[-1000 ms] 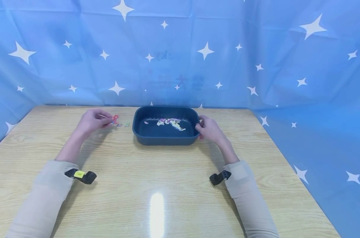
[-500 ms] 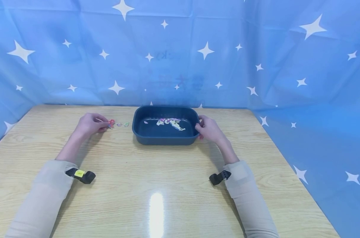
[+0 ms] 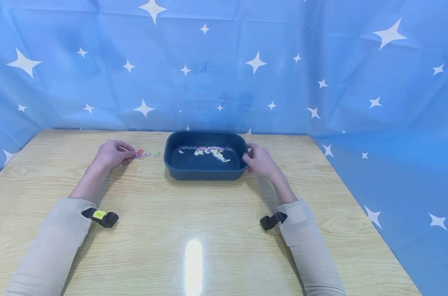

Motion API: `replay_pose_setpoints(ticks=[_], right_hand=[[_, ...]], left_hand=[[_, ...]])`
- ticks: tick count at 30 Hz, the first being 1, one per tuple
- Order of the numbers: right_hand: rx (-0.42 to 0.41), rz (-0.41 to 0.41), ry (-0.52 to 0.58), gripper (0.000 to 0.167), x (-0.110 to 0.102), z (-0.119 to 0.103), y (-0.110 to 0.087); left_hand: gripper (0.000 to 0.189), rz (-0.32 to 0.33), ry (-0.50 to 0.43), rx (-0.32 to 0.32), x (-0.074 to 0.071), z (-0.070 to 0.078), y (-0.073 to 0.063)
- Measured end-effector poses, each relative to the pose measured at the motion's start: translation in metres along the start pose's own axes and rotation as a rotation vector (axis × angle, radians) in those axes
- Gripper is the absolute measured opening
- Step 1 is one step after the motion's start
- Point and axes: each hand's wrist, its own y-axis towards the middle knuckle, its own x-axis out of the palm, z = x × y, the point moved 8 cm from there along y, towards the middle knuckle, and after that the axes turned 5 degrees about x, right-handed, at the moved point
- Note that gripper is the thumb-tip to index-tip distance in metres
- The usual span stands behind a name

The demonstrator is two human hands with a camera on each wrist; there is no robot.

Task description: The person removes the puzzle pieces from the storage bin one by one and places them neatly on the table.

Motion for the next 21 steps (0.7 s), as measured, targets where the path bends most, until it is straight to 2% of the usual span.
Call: replay_pose_setpoints(ticks=[10, 21], right_hand=[[-0.005, 0.001, -0.014, 0.047, 0.000, -0.002, 0.000], [-0.008, -0.003, -0.014, 0.047, 0.000, -0.002, -0.001]], left_hand=[[0.030, 0.007, -0.018, 0.007, -0.005, 0.003, 0.000], [0.029, 0.045, -0.042, 0.113, -0.004, 0.039, -0.002]])
